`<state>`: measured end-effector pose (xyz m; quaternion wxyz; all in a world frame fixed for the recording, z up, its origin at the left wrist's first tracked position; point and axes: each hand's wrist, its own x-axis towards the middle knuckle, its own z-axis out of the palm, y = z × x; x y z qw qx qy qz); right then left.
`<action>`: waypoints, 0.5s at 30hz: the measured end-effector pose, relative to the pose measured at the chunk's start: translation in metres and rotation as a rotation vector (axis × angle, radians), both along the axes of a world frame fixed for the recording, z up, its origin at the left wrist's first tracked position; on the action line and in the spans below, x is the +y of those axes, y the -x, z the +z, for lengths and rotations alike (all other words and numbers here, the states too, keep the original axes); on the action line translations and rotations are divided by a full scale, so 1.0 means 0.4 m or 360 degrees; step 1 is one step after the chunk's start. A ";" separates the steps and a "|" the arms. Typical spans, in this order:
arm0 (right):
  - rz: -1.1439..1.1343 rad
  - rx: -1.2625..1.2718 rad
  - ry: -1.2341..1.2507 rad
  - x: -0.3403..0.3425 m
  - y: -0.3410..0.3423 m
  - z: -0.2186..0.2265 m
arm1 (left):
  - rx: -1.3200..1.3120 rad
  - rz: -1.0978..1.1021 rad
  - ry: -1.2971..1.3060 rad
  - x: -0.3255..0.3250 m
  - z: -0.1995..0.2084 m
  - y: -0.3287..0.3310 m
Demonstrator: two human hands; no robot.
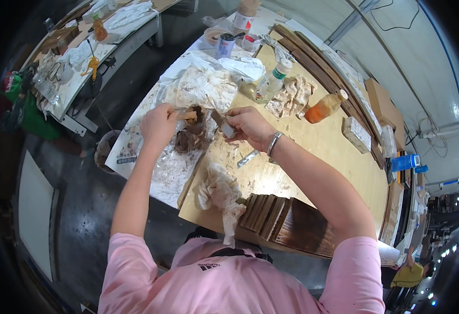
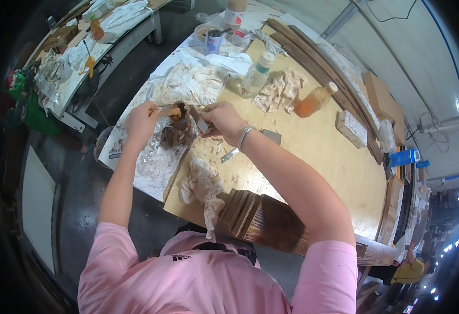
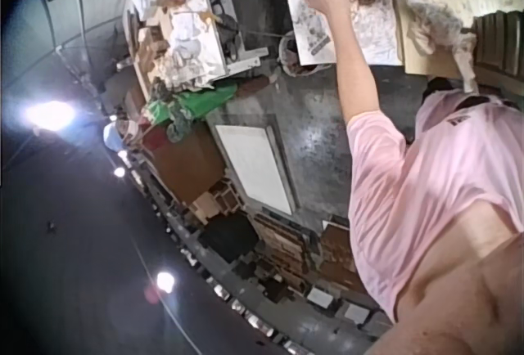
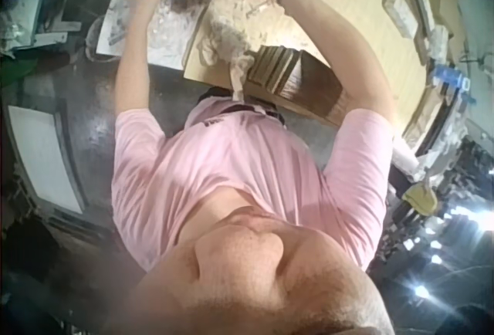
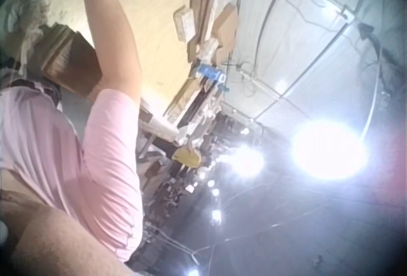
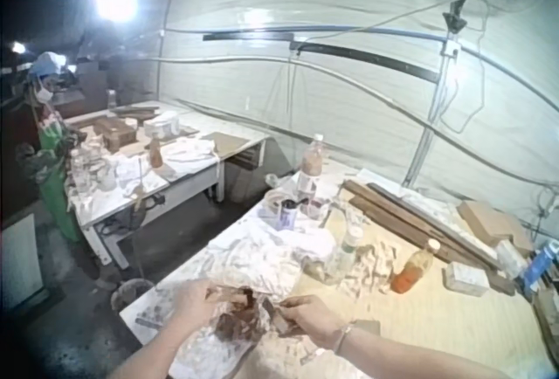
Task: The person applies a liquid from a bottle onto a cloth and wipes the surface and edges of a wooden board, then repeats the process on different sides of the board.
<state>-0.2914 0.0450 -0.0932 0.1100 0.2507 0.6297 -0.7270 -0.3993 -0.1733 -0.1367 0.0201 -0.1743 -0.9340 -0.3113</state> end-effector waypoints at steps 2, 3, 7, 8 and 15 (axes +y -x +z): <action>0.0007 -0.0023 0.0025 -0.006 0.014 -0.008 | -0.0049 0.0055 -0.0211 -0.032 -0.062 0.007; 0.0017 -0.0041 0.0053 -0.014 0.021 -0.016 | -0.0090 0.0113 -0.0419 -0.047 -0.097 0.005; 0.0064 -0.0063 0.0066 -0.030 0.047 -0.036 | -0.0767 0.0156 -0.1276 -0.041 -0.144 -0.039; 0.0056 -0.0070 0.0058 -0.034 0.053 -0.040 | -0.0881 0.0141 -0.1456 -0.027 -0.132 -0.063; 0.0042 -0.0049 0.0075 -0.061 0.097 -0.070 | -0.1158 0.0036 -0.1512 -0.003 -0.146 -0.099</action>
